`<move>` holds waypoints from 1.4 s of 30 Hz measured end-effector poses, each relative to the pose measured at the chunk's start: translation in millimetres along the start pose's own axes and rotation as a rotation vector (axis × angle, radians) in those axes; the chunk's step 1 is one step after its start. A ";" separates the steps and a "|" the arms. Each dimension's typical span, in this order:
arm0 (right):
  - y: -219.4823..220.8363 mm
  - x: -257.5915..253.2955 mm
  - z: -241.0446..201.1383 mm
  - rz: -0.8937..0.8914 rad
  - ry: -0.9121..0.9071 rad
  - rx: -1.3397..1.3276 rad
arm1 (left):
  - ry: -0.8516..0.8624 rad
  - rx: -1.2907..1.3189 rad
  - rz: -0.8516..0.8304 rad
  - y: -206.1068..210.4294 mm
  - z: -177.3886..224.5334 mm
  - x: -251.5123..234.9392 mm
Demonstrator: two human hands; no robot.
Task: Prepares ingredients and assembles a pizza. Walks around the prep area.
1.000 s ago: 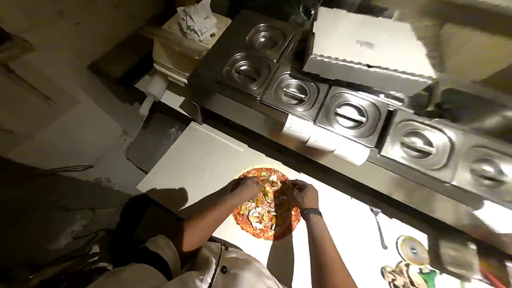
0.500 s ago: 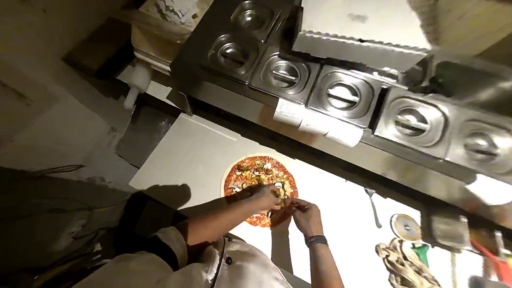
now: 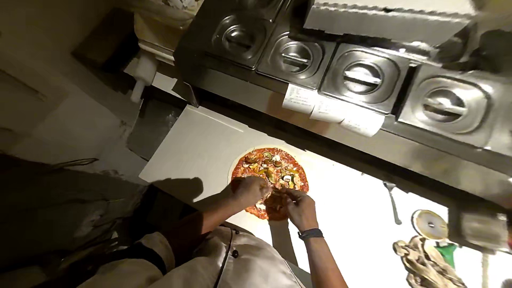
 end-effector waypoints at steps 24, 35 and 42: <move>68.8 -28.8 -38.1 -0.197 -0.052 -0.093 | -0.269 0.210 0.077 -34.9 -73.6 -15.7; 24.6 -64.5 -30.6 0.052 0.003 -0.092 | 0.024 -0.228 0.217 -36.5 -73.8 -82.1; 6.4 -126.2 0.2 0.222 0.041 0.059 | 0.030 -0.215 0.295 -43.0 -55.6 -78.7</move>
Point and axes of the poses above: each hand's wrist, its own x-axis away from the middle knuckle, its own y-axis out of the palm, z = x × y, the point moved 1 cm from there along -x, towards the middle knuckle, and after that the axes turned 6 degrees about z, right-handed, at the moved point
